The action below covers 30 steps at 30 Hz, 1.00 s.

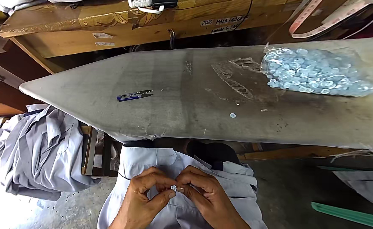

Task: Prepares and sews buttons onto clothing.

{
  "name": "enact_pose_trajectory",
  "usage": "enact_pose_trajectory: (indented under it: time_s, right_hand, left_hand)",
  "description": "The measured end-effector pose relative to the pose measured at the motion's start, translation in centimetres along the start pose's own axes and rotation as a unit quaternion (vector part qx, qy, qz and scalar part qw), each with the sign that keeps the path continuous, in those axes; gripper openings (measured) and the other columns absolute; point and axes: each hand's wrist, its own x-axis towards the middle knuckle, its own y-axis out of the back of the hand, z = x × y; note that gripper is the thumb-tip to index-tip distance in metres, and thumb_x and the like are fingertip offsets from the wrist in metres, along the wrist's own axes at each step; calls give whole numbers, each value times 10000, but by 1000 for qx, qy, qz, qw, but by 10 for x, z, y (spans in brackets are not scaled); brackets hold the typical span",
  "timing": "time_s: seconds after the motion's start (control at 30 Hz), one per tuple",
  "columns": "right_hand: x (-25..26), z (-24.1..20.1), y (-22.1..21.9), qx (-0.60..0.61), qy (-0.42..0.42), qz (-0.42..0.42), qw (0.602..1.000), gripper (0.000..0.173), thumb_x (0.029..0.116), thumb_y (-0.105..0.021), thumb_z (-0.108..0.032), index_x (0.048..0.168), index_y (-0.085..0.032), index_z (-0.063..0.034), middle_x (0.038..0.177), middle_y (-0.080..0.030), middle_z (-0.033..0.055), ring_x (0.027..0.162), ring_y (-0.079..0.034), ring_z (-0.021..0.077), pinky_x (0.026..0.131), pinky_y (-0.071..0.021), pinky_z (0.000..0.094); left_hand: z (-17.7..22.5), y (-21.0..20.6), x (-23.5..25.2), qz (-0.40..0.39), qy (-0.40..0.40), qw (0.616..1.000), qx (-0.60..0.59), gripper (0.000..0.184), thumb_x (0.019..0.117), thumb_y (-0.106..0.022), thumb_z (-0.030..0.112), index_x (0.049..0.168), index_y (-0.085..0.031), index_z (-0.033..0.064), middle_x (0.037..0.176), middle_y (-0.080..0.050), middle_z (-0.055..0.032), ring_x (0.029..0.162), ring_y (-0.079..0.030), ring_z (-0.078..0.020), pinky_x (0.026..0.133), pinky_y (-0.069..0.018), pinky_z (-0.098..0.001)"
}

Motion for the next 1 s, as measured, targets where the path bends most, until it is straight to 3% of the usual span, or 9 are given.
enact_pose_trajectory:
  time_s: [0.07, 0.17, 0.33, 0.53, 0.67, 0.8, 0.87, 1.0]
  right_hand:
    - [-1, -1, -3, 25, -10, 13, 1000, 119, 983, -678, -166, 975, -740, -64, 891, -680, 1, 828, -647, 38, 728, -557, 164]
    - [-1, -7, -10, 91, -49, 26, 994, 132, 972, -681, -96, 1086, -659, -32, 899, -714, 24, 773, -699, 74, 693, -607, 212]
    - [-1, -17, -11, 120, -93, 33, 988, 161, 1038, -562, -72, 1173, -615, -3, 957, -737, 58, 828, -754, 149, 756, -661, 310]
    - [2, -9, -12, 100, -33, 29, 994, 104, 1042, -583, -136, 1075, -610, -42, 927, -675, 24, 818, -686, 65, 739, -607, 216]
    - [5, -13, -3, -14, 38, 22, 999, 174, 1106, -452, -222, 1114, -563, -87, 1168, -684, 77, 1028, -702, 134, 858, -612, 281]
    - [12, -27, 13, -201, 116, 18, 972, 173, 1084, -487, -209, 1075, -629, -111, 1016, -666, 22, 1003, -648, 80, 877, -549, 214]
    - [14, -31, 15, -279, 143, 15, 950, 168, 1061, -519, -208, 1066, -681, -164, 959, -599, 12, 949, -577, 86, 823, -486, 186]
    - [15, -33, 15, -345, 184, 1, 920, 169, 1026, -541, -181, 1059, -703, -214, 950, -573, 21, 944, -541, 125, 830, -450, 208]
  left_hand:
    - [-1, -2, 0, 4, -4, 1000, 10, 154, 906, -755, 50, 1054, -753, 11, 1015, -701, -66, 874, -675, -89, 784, -593, -222]
    - [-5, -6, 1, 24, -7, 999, 44, 154, 898, -776, 85, 1039, -766, 23, 978, -704, -52, 830, -665, -74, 747, -582, -201]
    - [-9, -11, 2, 56, -17, 989, 136, 139, 885, -784, 135, 999, -769, 57, 920, -693, -8, 823, -647, -43, 728, -561, -167]
    - [-8, -14, 3, 60, -69, 970, 227, 100, 900, -773, 188, 950, -752, 105, 948, -691, 2, 926, -642, -57, 798, -545, -182]
    - [-7, -12, 3, 71, -89, 965, 236, 99, 885, -768, 151, 976, -755, 112, 1013, -717, -10, 1012, -664, -97, 869, -566, -230]
    - [-5, -11, 1, 62, -97, 966, 233, 110, 886, -743, 130, 987, -741, 84, 1041, -744, -27, 1060, -685, -119, 940, -571, -275]
    - [-3, -11, 1, 58, -99, 966, 232, 111, 890, -735, 129, 987, -740, 76, 1044, -748, -32, 1064, -687, -120, 944, -572, -277]
    - [0, -11, 0, 56, -103, 968, 222, 105, 885, -724, 107, 983, -736, 74, 1035, -751, -30, 1065, -691, -126, 947, -573, -288]
